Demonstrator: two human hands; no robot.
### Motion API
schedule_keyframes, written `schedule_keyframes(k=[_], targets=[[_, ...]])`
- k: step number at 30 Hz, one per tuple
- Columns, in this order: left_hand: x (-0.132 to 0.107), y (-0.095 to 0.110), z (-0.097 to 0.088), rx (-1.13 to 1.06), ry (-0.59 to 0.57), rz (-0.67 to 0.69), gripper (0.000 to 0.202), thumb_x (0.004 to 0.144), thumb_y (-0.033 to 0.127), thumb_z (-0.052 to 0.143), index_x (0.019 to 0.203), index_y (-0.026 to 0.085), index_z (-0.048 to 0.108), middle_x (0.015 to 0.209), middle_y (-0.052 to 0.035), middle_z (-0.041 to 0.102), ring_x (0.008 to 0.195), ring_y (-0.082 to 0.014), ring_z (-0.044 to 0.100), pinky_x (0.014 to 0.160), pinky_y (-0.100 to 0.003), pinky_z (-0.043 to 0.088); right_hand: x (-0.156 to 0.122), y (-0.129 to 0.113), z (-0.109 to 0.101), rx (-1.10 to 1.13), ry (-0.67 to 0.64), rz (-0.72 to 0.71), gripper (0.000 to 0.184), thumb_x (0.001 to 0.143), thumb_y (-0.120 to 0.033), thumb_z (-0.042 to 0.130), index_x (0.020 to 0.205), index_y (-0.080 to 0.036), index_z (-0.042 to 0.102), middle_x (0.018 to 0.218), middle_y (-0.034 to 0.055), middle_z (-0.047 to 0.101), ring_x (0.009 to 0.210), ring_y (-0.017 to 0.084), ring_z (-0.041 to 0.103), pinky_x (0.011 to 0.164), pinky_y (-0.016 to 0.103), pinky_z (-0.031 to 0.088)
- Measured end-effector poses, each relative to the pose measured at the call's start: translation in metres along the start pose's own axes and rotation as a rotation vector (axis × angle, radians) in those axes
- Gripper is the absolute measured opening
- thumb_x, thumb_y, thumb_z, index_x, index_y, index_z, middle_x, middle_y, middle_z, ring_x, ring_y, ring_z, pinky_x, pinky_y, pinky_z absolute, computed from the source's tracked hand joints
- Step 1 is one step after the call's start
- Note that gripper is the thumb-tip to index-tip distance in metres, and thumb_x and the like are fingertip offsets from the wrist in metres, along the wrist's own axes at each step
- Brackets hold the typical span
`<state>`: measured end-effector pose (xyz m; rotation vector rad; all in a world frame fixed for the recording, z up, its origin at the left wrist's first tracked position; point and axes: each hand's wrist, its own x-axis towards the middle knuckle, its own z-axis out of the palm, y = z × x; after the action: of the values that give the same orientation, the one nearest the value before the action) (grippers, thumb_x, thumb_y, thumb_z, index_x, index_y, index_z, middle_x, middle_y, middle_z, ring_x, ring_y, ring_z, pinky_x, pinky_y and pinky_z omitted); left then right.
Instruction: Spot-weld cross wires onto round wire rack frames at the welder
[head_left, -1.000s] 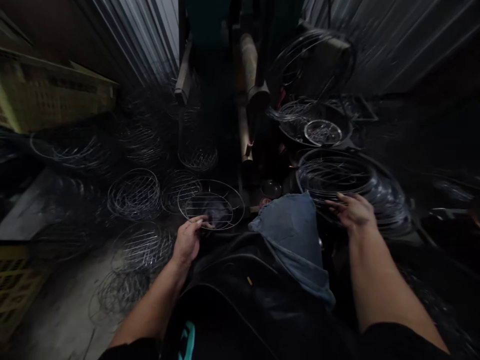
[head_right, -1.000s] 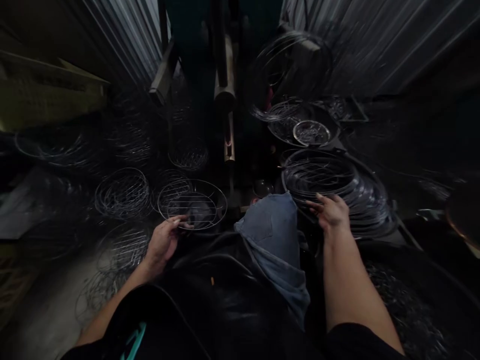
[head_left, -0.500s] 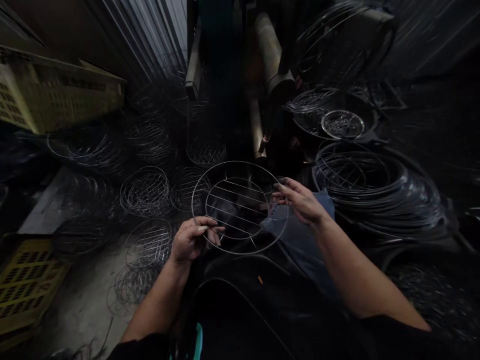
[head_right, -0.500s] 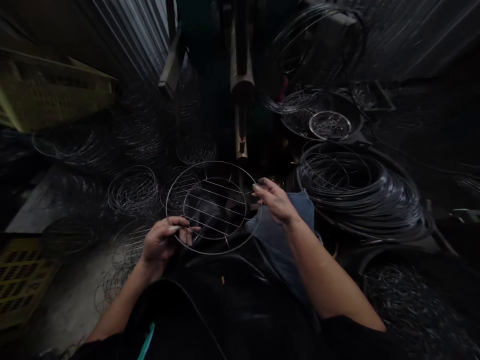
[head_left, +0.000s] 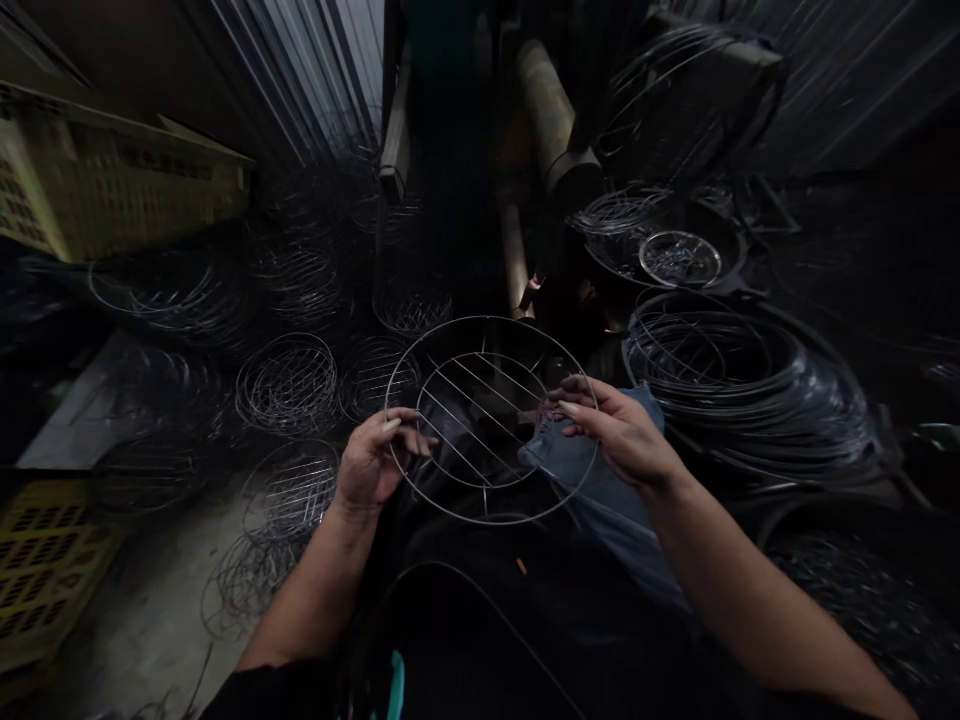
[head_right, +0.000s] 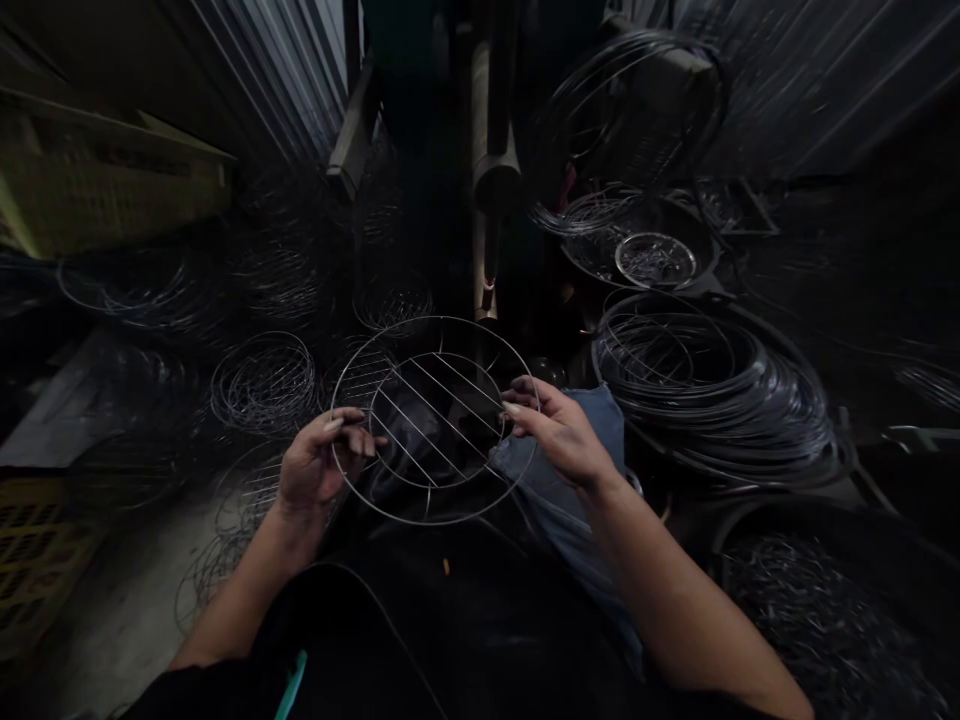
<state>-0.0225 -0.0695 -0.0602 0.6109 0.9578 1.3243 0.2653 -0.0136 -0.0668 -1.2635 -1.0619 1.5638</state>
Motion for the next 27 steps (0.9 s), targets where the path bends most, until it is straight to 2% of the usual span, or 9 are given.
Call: schedule_keyframes(k=[4, 6, 8, 11, 15, 17, 22, 27], targets=[[0.016, 0.002, 0.016, -0.075, 0.176, 0.107, 0.026, 0.075, 0.019, 0.066, 0.101, 0.015, 0.067, 0.094, -0.0064, 0.067, 0.094, -0.0203, 0.063, 0.078, -0.035, 0.054, -0.013, -0.004, 0.001, 0.014, 0.009, -0.018, 0.043, 0.071, -0.040, 0.078, 0.107, -0.021, 0.063, 0.108, 0.0078, 0.068, 0.088, 0.019, 0.066, 0.064, 0.027, 0.049], [0.023, 0.003, 0.024, -0.099, 0.231, 0.166, 0.028, 0.075, 0.016, 0.067, 0.103, 0.017, 0.067, 0.109, -0.0058, 0.063, 0.102, -0.0181, 0.060, 0.079, -0.031, 0.054, -0.020, -0.007, 0.001, 0.042, -0.023, -0.010, 0.042, 0.073, -0.040, 0.076, 0.109, -0.021, 0.062, 0.112, 0.0084, 0.068, 0.089, 0.019, 0.066, 0.068, 0.028, 0.050], [0.029, 0.005, 0.031, -0.107, 0.229, 0.190, 0.028, 0.076, 0.017, 0.067, 0.104, 0.017, 0.067, 0.116, -0.0063, 0.061, 0.104, -0.0173, 0.059, 0.081, -0.029, 0.054, -0.028, -0.008, 0.001, 0.081, -0.040, 0.010, 0.042, 0.073, -0.039, 0.075, 0.109, -0.021, 0.062, 0.112, 0.0083, 0.068, 0.089, 0.019, 0.067, 0.070, 0.029, 0.051], [0.036, 0.010, 0.038, -0.104, 0.189, 0.183, 0.030, 0.077, 0.017, 0.066, 0.107, 0.017, 0.067, 0.118, -0.0067, 0.060, 0.101, -0.0167, 0.060, 0.081, -0.028, 0.053, -0.038, -0.007, -0.003, 0.119, -0.045, 0.004, 0.040, 0.073, -0.039, 0.076, 0.108, -0.024, 0.063, 0.106, 0.0065, 0.071, 0.093, 0.020, 0.067, 0.077, 0.031, 0.052], [0.044, 0.018, 0.041, -0.109, 0.125, 0.102, 0.033, 0.077, 0.017, 0.063, 0.109, 0.018, 0.065, 0.113, -0.0071, 0.062, 0.104, -0.0227, 0.061, 0.077, -0.034, 0.055, -0.045, -0.007, -0.015, 0.108, -0.105, -0.041, 0.035, 0.075, -0.040, 0.075, 0.105, -0.025, 0.066, 0.101, 0.0059, 0.072, 0.095, 0.021, 0.067, 0.089, 0.036, 0.051], [0.048, 0.021, 0.043, -0.097, 0.114, 0.074, 0.033, 0.075, 0.016, 0.061, 0.108, 0.017, 0.065, 0.111, -0.0076, 0.062, 0.106, -0.0266, 0.061, 0.071, -0.034, 0.055, -0.043, -0.009, -0.022, 0.116, -0.095, -0.035, 0.033, 0.074, -0.042, 0.076, 0.101, -0.025, 0.068, 0.097, 0.0062, 0.073, 0.089, 0.021, 0.068, 0.087, 0.037, 0.052], [0.054, 0.026, 0.044, -0.063, 0.067, 0.050, 0.031, 0.073, 0.017, 0.060, 0.104, 0.015, 0.067, 0.107, -0.0090, 0.065, 0.102, -0.0267, 0.064, 0.065, -0.029, 0.052, -0.033, -0.017, -0.035, 0.174, 0.084, -0.056, 0.032, 0.068, -0.047, 0.079, 0.087, -0.023, 0.071, 0.086, 0.0054, 0.071, 0.076, 0.019, 0.067, 0.073, 0.033, 0.054], [0.053, 0.029, 0.044, -0.055, 0.057, 0.057, 0.031, 0.073, 0.017, 0.059, 0.104, 0.016, 0.067, 0.102, -0.0096, 0.068, 0.102, -0.0270, 0.064, 0.066, -0.030, 0.052, -0.031, -0.019, -0.035, 0.201, 0.091, -0.030, 0.031, 0.066, -0.044, 0.081, 0.086, -0.022, 0.070, 0.083, 0.0043, 0.071, 0.069, 0.016, 0.067, 0.069, 0.030, 0.054]])
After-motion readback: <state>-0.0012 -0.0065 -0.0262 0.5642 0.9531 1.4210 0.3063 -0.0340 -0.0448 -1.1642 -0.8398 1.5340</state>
